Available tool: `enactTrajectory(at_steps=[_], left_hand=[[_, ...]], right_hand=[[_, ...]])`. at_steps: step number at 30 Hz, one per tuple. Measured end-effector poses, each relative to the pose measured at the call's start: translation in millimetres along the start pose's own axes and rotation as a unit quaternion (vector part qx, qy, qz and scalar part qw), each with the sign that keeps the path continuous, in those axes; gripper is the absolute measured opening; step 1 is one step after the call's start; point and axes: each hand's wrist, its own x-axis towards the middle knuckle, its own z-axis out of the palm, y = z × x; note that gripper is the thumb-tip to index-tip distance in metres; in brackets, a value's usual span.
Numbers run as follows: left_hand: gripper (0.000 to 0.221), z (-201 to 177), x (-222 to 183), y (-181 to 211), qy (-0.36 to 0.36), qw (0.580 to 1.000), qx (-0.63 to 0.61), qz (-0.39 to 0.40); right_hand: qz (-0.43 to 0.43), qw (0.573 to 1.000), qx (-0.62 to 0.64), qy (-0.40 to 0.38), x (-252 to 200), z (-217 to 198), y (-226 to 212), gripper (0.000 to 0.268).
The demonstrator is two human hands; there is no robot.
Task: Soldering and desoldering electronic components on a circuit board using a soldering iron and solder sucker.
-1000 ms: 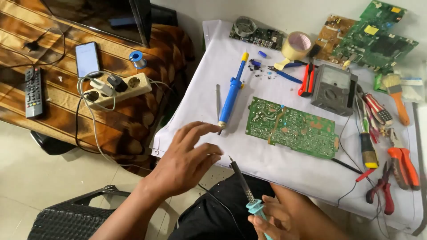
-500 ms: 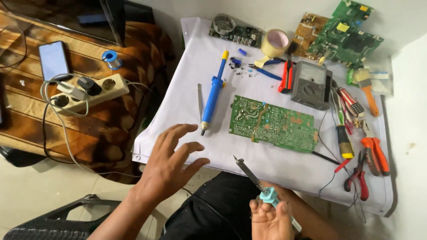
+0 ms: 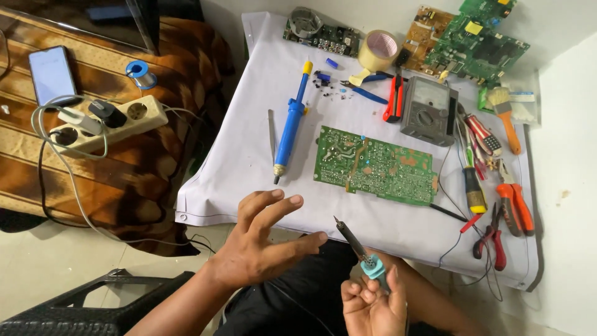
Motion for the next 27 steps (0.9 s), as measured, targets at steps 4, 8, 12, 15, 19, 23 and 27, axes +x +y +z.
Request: enactTrajectory(at_steps=[4, 8, 12, 15, 19, 23, 27], left_hand=[[0.024, 3, 4, 3, -0.009, 1.0, 0.02, 0.003], [0.039, 13, -2, 0, -0.036, 0.995, 0.075, -0.063], [0.032, 11, 5, -2, -0.029, 0.975, 0.122, -0.184], [0.013, 8, 12, -4, 0.01, 0.983, 0.092, -0.158], [0.023, 8, 7, -6, -0.004, 0.984, 0.068, -0.162], [0.027, 11, 1, -11, -0.016, 0.985, 0.027, -0.171], [0.048, 20, -3, -22, -0.022, 0.989, 0.019, -0.145]], right_hand=[[0.013, 0.999, 0.013, -0.043, -4, 3, -1, 0.064], [0.013, 0.997, 0.032, -0.074, 2, -7, 1, 0.034], [0.013, 0.998, 0.033, -0.046, 4, -12, -1, 0.032], [0.007, 0.999, 0.043, -0.016, 2, -11, 0, 0.026], [0.013, 0.999, 0.035, -0.034, 2, -7, -2, 0.043], [-0.089, 0.994, 0.008, -0.068, 5, -9, 4, 0.028], [-0.278, 0.953, -0.075, -0.097, 25, -42, 3, 0.031]])
